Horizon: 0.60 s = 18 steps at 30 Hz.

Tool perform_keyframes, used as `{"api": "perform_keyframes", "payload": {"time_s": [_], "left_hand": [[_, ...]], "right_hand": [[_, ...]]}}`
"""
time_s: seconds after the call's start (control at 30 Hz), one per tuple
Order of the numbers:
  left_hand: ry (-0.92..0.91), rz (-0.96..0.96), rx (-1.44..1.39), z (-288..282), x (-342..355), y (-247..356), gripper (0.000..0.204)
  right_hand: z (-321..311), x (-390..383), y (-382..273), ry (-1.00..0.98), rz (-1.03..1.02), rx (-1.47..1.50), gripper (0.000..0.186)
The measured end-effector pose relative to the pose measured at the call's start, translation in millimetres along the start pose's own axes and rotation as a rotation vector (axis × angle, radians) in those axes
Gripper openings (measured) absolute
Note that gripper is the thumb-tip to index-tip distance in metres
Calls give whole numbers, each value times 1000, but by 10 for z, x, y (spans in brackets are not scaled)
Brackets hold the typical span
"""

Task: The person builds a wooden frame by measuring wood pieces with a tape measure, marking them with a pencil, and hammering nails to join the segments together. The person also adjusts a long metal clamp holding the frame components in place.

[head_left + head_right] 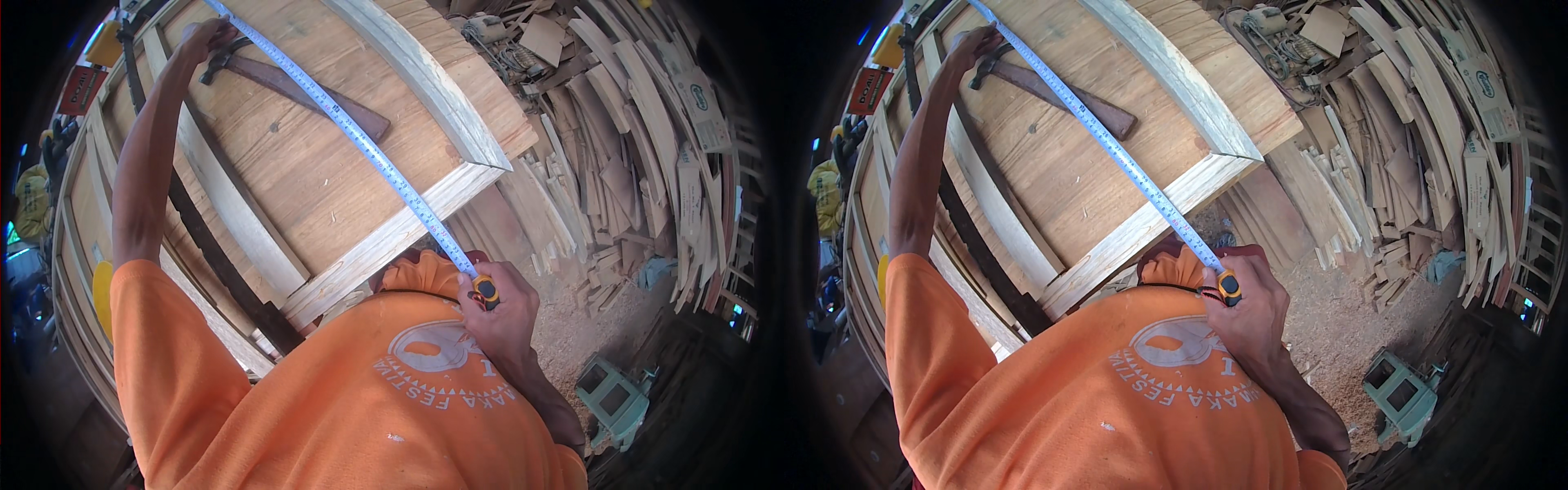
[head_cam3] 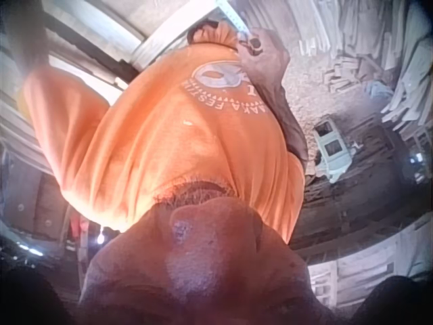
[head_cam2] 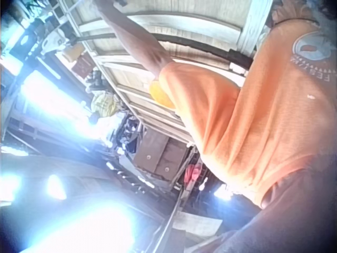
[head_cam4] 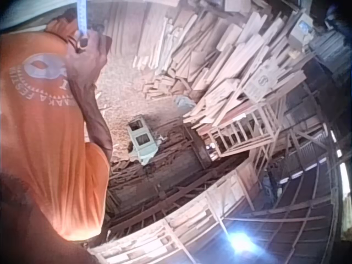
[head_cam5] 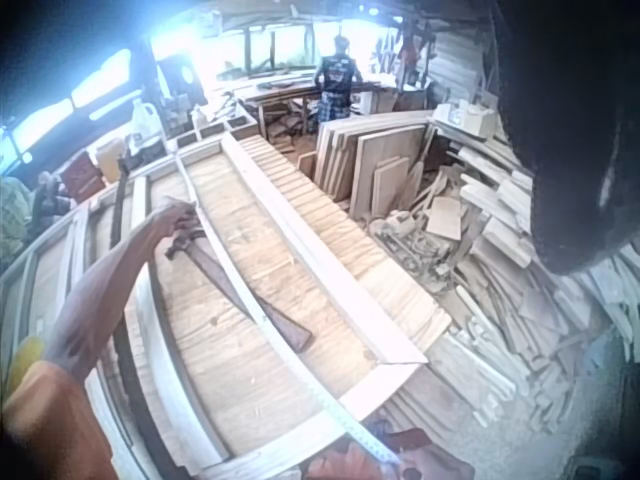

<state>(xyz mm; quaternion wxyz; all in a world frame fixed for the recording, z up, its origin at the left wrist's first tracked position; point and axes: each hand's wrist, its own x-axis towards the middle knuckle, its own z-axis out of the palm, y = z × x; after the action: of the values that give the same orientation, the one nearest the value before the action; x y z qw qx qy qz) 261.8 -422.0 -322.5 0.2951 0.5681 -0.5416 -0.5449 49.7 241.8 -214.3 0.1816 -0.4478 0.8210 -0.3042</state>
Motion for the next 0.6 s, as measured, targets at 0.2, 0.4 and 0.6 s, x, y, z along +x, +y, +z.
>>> {"api": "perform_keyframes", "payload": {"time_s": [0.2, 0.4, 0.6], "left_hand": [[1, 4, 23, -50, 174, -66, 26], [-253, 571, 868, -80, 375, -269, 22], [73, -81, 12, 117, -145, 41, 22]], "right_hand": [[-14, -47, 41, -37, 61, 21, 20], [-3, 4, 46, 11, -90, 6, 18], [12, 17, -24, -12, -19, -25, 19]]}}
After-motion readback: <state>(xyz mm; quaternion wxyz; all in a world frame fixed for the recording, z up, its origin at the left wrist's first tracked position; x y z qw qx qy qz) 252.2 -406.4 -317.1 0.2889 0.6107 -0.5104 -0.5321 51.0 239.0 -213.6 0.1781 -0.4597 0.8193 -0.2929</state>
